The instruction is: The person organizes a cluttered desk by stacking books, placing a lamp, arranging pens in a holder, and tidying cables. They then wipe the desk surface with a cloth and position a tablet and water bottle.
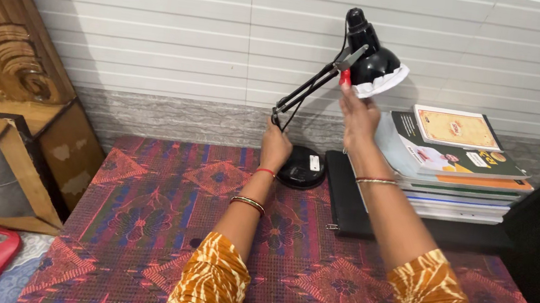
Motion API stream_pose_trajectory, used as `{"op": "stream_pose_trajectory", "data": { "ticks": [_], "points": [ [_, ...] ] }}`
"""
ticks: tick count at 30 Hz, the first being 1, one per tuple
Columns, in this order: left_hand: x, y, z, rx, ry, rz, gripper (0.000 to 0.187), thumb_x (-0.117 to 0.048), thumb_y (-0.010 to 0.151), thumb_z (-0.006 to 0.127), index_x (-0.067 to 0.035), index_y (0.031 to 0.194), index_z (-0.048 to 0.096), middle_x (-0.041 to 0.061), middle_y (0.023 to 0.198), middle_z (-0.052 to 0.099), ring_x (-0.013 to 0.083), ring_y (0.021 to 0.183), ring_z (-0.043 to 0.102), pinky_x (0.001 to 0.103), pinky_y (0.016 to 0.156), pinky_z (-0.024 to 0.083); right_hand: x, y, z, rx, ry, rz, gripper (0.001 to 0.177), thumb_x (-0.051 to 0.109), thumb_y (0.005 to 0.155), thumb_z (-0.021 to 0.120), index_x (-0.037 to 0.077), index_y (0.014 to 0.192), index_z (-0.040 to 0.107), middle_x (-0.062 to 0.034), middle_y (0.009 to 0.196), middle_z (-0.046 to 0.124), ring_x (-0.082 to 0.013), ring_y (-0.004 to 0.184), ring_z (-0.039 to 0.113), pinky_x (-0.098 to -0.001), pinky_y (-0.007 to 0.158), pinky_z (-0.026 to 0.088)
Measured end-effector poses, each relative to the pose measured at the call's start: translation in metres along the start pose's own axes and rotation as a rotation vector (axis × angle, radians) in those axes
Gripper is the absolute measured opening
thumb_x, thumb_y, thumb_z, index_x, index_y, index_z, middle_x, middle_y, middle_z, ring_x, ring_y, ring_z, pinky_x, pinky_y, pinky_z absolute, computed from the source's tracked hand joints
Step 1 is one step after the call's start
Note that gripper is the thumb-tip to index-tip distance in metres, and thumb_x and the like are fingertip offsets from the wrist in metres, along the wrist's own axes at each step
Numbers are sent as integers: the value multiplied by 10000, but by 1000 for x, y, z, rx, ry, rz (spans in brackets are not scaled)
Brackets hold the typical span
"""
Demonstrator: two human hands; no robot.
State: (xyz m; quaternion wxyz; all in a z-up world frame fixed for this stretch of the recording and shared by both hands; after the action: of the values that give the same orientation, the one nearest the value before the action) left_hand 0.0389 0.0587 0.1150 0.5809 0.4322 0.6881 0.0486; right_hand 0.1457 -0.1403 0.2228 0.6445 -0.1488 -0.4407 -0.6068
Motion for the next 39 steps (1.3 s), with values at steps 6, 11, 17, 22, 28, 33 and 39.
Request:
{"op": "stream_pose_trajectory", "data": {
  "ticks": [6, 11, 17, 22, 28, 33, 39],
  "points": [
    [19, 6, 27, 52, -3, -23, 695, 17, 865, 576, 246, 1424, 232, 364, 952, 677, 505, 895, 681, 540, 779, 545, -75, -17, 48, 86, -276, 27, 395, 288, 807, 886, 150, 1049, 606, 34, 935, 703, -103, 829, 657, -299, 716, 542],
    [33, 9, 41, 98, 55, -57, 775, 42, 820, 580, 249, 1453, 183, 396, 950, 656, 526, 915, 665, 553, 814, 534, -65, 5, 75, -113, -844, -234, 387, 322, 850, 870, 11, 920, 649, -104, 827, 719, -220, 737, 671, -378, 682, 554],
    [22, 11, 55, 126, 95, 59, 745, 93, 816, 561, 211, 1462, 210, 395, 1024, 642, 532, 965, 659, 545, 846, 538, -44, 24, 97, -4, -1102, -436, 373, 233, 842, 823, -16, 946, 565, -146, 752, 743, -315, 736, 749, -422, 707, 582],
    [15, 2, 47, 122, 52, 84, 709, 95, 786, 567, 187, 1412, 248, 397, 1012, 636, 543, 961, 643, 552, 835, 530, -35, 13, 122, 101, -1168, -374, 370, 211, 875, 780, -26, 997, 523, -136, 774, 749, -321, 760, 759, -426, 713, 593],
    [17, 11, 49, 145, 61, 105, 713, 96, 811, 559, 184, 1434, 221, 410, 1035, 631, 541, 965, 652, 551, 856, 535, -30, 5, 125, 134, -1097, -366, 349, 199, 878, 774, -7, 997, 517, -132, 765, 754, -288, 742, 772, -395, 690, 607],
    [21, 23, 53, 230, 71, 91, 746, 76, 760, 576, 166, 1417, 235, 409, 1025, 630, 545, 965, 647, 557, 838, 531, -32, 12, 120, 105, -1036, -377, 351, 196, 894, 763, -4, 997, 493, -120, 780, 752, -267, 740, 780, -373, 669, 611],
    [38, 23, 47, 276, 56, 106, 637, -100, 907, 611, 119, 1440, 341, 378, 1119, 653, 538, 1072, 642, 572, 921, 512, -72, 6, 95, 121, -1133, -296, 525, 417, 868, 788, -25, 1030, 556, -197, 888, 742, -342, 830, 752, -433, 745, 589]
  ]
}}
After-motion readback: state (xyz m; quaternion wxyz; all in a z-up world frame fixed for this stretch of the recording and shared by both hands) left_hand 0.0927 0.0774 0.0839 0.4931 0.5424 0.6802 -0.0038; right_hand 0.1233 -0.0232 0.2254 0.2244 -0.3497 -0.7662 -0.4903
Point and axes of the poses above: each hand's wrist, its own y-axis towards the middle knuckle, its own z-axis out of the palm, x = y × z, the point moved 8 cm from there along y, towards the middle knuckle
